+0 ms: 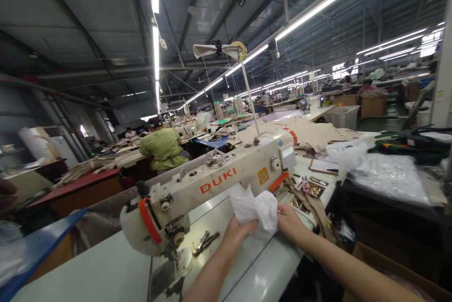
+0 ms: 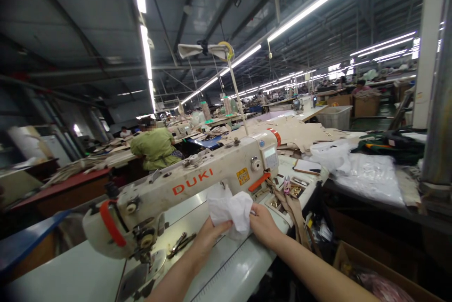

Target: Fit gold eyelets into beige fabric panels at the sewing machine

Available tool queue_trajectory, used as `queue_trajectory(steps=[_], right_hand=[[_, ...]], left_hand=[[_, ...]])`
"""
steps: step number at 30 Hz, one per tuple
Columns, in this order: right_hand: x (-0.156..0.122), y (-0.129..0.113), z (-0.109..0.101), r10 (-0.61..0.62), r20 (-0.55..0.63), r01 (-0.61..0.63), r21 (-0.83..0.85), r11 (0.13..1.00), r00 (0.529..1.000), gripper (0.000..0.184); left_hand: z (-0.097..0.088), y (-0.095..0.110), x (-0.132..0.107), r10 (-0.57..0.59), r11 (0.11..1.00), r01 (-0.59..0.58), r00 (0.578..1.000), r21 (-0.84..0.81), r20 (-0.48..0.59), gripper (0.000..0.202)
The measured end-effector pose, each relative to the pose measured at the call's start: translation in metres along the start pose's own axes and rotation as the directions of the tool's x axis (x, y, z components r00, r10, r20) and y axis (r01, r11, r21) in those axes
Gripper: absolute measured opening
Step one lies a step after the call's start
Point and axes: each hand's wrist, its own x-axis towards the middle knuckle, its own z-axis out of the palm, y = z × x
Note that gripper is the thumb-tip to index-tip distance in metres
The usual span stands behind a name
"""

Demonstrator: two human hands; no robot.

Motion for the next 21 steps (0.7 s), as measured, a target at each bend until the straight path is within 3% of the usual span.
queue_trajectory(steps=[3,5,8,14,18,19,21], right_hand=[[0.010,0.001,0.009,-0.025,0.016,0.025,-0.015,1.000,1.000,0.027],[0.015,0.002,0.016,-0.041,0.017,0.042,-0.040,0.998,0.999,0.026],[0.020,0.001,0.026,-0.054,0.040,0.058,-0.095,0.994,0.998,0.024],[0.009,-0.022,0.024,-0.100,0.086,0.114,-0.169,0.979,0.991,0.011],[-0.003,-0.032,0.006,-0.172,-0.020,0.167,-0.170,0.971,0.985,0.045],[-0.005,-0.031,0.005,-0.141,0.005,0.140,-0.115,0.983,0.990,0.057],[-0.010,-0.028,0.008,-0.034,0.166,0.025,0.057,0.998,0.986,0.080]], left_hand=[[0.012,-0.001,0.000,0.008,1.000,-0.009,0.985,0.010,0.171,0.066],[0.017,-0.001,-0.001,0.049,0.998,-0.059,0.972,0.035,0.229,0.079],[0.022,-0.001,-0.001,0.136,0.985,-0.149,0.981,0.089,0.135,0.080],[0.015,0.000,-0.002,0.202,0.977,-0.200,0.979,0.072,-0.028,0.045],[0.009,0.002,-0.006,0.166,0.985,-0.163,0.985,0.059,-0.054,0.046],[0.010,0.002,-0.008,0.161,0.986,-0.159,0.986,0.052,-0.041,0.044],[0.012,0.001,-0.012,0.142,0.989,-0.142,0.990,0.029,0.007,0.038]])
